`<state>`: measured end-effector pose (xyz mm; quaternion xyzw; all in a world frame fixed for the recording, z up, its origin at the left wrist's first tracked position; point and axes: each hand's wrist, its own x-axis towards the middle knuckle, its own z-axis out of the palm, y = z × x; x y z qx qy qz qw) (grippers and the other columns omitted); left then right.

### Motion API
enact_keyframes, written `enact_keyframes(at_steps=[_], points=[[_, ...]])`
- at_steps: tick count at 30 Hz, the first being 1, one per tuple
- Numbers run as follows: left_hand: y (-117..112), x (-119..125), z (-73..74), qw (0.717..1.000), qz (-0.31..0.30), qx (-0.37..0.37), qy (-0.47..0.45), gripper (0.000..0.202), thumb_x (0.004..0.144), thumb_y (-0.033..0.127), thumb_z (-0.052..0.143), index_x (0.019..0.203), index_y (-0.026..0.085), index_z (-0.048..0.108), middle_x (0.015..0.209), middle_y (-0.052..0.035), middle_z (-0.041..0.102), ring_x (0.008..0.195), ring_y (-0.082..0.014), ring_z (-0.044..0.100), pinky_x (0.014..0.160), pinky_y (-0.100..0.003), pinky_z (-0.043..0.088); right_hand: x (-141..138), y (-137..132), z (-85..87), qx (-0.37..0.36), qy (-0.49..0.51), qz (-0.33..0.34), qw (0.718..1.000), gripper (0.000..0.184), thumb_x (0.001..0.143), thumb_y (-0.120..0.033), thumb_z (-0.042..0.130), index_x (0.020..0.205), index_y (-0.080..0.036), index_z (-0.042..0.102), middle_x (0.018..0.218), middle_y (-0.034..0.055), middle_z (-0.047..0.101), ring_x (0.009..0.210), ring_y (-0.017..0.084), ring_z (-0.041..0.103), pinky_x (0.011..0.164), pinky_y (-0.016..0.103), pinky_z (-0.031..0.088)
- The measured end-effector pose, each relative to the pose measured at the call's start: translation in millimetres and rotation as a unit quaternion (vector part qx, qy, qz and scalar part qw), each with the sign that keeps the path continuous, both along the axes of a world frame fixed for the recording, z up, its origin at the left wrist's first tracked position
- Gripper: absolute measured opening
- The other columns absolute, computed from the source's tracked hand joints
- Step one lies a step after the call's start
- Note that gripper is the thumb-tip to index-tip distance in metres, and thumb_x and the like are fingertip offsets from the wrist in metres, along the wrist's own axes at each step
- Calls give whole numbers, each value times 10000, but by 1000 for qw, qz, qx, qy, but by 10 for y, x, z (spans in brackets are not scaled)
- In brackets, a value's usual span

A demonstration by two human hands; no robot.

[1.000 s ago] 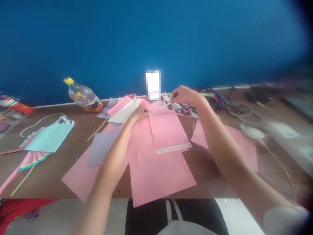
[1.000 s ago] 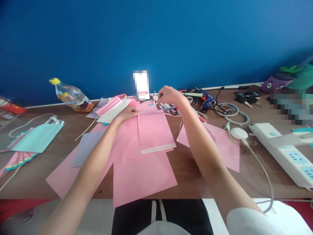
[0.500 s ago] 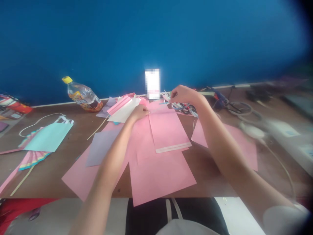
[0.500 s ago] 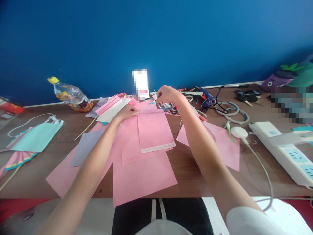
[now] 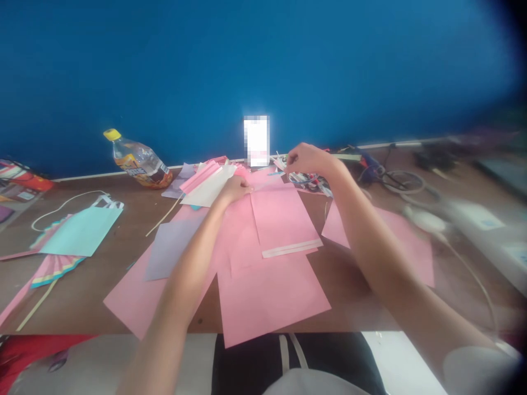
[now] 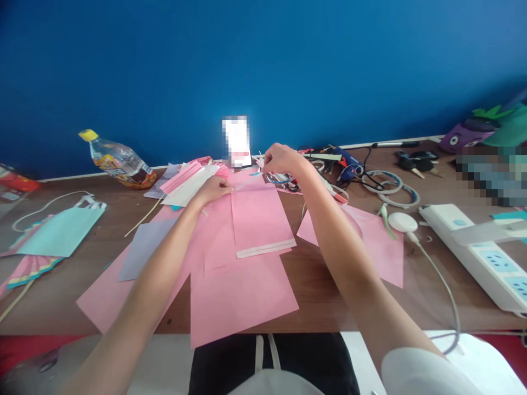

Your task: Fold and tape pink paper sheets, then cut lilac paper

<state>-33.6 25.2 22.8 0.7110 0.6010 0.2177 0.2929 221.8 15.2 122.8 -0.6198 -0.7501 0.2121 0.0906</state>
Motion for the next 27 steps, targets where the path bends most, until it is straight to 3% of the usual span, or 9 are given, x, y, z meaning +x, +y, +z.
enact_keyframes(at_steps=[14, 27], points=[[-96, 126, 31, 995, -8, 68, 74, 136, 733, 213, 617, 611, 170, 577, 674, -28, 633, 712, -175, 574, 690, -284, 425, 5, 36, -39, 5, 4, 1, 1000, 148, 716, -275, 695, 809, -174, 748, 712, 39, 669, 640, 141, 560, 567, 253, 388], [-136, 199, 46, 989, -25, 76, 123, 161, 719, 101, 569, 610, 181, 483, 732, -45, 602, 707, -166, 548, 680, -289, 392, 12, 52, -70, -13, 10, -4, 1000, 103, 693, -252, 693, 759, -182, 731, 693, 24, 670, 611, 134, 559, 522, 243, 366]])
